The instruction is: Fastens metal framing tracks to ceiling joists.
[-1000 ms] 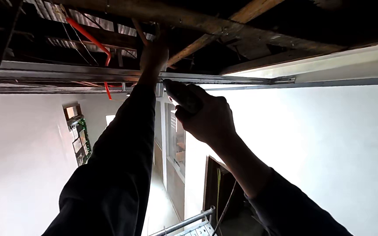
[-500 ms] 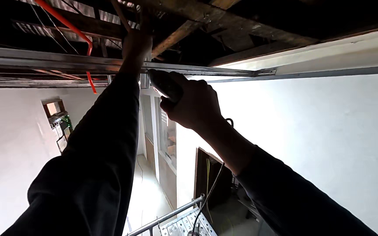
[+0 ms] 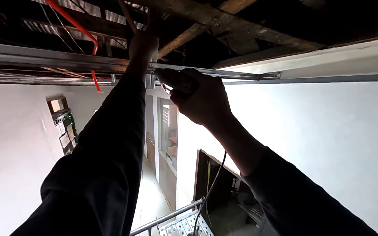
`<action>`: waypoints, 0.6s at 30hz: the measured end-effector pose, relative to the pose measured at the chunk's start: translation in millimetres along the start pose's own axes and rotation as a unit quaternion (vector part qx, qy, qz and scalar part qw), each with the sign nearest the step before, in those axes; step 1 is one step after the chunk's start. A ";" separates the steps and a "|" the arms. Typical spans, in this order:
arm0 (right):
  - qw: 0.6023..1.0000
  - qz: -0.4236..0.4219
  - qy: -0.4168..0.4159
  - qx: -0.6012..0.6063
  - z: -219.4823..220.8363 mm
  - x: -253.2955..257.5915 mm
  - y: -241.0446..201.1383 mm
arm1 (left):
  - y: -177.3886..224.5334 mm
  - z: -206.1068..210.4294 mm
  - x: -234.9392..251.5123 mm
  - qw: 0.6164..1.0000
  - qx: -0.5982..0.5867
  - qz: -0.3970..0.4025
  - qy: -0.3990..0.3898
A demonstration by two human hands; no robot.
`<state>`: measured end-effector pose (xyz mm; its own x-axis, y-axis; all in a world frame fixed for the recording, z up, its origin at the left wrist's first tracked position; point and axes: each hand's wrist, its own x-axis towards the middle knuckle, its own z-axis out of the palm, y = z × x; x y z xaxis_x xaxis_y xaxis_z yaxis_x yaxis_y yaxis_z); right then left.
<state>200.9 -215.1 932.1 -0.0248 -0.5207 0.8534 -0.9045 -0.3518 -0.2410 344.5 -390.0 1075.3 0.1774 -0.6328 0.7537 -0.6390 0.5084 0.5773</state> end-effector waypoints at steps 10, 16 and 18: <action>0.996 -0.043 -0.005 -0.082 4.4 -2.6 -3.1 | 5.1 -2.7 -4.8 0.989 0.135 0.050 -0.023; 0.991 -0.066 0.003 -0.115 10.6 -8.6 -4.3 | 11.2 -7.1 -11.9 0.977 0.197 0.074 -0.034; 0.990 -0.067 0.005 -0.128 12.9 -10.8 -4.7 | 10.4 -6.4 -10.5 0.974 0.208 0.081 -0.035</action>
<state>211.0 -217.8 918.1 0.1002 -0.4752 0.8741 -0.9779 -0.2090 -0.0015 340.8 -374.3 1075.4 0.0061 -0.6096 0.7927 -0.9048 0.3341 0.2639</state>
